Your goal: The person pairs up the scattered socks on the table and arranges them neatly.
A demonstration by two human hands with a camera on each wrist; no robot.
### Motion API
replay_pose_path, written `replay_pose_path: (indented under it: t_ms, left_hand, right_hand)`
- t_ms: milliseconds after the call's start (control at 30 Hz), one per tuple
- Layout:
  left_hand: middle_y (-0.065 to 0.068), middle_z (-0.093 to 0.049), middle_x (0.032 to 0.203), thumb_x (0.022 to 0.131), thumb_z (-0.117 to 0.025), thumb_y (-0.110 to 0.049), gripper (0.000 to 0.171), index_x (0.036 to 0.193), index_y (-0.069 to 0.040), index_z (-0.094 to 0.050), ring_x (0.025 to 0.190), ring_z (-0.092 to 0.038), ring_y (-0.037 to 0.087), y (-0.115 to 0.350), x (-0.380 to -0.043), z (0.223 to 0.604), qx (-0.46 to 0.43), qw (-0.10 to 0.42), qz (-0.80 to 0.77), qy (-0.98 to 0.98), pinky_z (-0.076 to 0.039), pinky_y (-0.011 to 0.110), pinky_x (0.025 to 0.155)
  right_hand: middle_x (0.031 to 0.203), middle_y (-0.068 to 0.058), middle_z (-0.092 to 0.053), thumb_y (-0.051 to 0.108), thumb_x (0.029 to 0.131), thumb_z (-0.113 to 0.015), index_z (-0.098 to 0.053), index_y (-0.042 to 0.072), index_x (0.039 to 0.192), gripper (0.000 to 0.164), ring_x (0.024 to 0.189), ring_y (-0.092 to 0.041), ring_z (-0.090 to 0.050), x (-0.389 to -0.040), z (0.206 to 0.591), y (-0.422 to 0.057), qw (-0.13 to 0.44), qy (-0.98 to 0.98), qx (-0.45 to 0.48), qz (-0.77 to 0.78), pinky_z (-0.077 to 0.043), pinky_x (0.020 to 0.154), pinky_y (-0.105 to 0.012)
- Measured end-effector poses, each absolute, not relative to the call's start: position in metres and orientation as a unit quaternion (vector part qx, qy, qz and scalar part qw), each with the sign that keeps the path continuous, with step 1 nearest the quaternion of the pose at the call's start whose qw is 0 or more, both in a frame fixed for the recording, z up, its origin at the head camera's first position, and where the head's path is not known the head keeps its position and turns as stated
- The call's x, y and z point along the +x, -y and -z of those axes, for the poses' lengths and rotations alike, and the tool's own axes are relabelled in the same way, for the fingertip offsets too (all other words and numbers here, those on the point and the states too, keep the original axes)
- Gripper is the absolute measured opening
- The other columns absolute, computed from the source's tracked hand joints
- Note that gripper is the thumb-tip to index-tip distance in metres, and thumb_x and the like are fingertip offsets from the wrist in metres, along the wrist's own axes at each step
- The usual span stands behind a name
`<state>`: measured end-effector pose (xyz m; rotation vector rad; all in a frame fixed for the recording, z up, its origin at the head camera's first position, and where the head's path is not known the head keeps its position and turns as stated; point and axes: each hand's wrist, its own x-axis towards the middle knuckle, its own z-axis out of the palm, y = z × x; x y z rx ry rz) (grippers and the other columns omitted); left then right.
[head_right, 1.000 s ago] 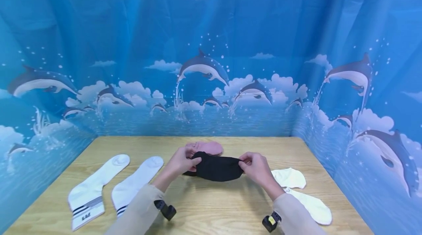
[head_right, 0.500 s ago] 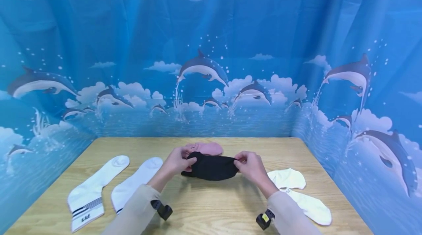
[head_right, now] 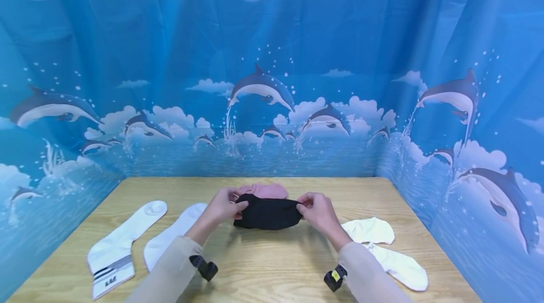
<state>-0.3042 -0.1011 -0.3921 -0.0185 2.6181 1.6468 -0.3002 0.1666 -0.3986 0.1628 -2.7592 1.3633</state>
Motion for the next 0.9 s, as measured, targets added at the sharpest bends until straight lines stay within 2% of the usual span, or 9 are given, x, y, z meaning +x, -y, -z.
replay_pose_path:
  t_ms: [233,533,900]
  left_hand:
    - [0.019,-0.064,0.1,0.095,-0.071,-0.005,0.026,0.118,0.005,-0.065,0.061,-0.067,0.018,0.107,-0.307,0.392,-0.008,0.011,-0.529,-0.849,-0.064,0.034,0.065]
    - [0.019,-0.063,0.104,0.098,-0.069,-0.01,0.028,0.123,0.001,-0.064,0.066,-0.069,0.019,0.114,-0.309,0.391,-0.021,0.02,-0.516,-0.856,-0.065,0.043,0.075]
    - [0.018,-0.062,0.101,0.097,-0.069,-0.007,0.021,0.117,0.001,-0.066,0.065,-0.069,0.018,0.119,-0.312,0.389,-0.021,0.013,-0.513,-0.858,-0.065,0.041,0.073]
  right_hand:
    - [0.094,-0.014,-0.076,0.003,0.095,-0.069,-0.073,-0.002,0.105,0.012,0.074,-0.015,-0.07,-0.304,0.399,-0.161,0.032,0.889,0.059,-0.452,-0.062,0.069,-0.036]
    - [0.095,-0.014,-0.076,0.004,0.095,-0.068,-0.073,-0.002,0.105,0.012,0.073,-0.014,-0.07,-0.307,0.397,-0.155,0.029,0.886,0.058,-0.459,-0.063,0.073,-0.041]
    - [0.095,-0.013,-0.075,0.005,0.095,-0.068,-0.073,0.0,0.105,0.012,0.073,-0.015,-0.069,-0.317,0.399,-0.149,0.027,0.884,0.06,-0.464,-0.064,0.074,-0.043]
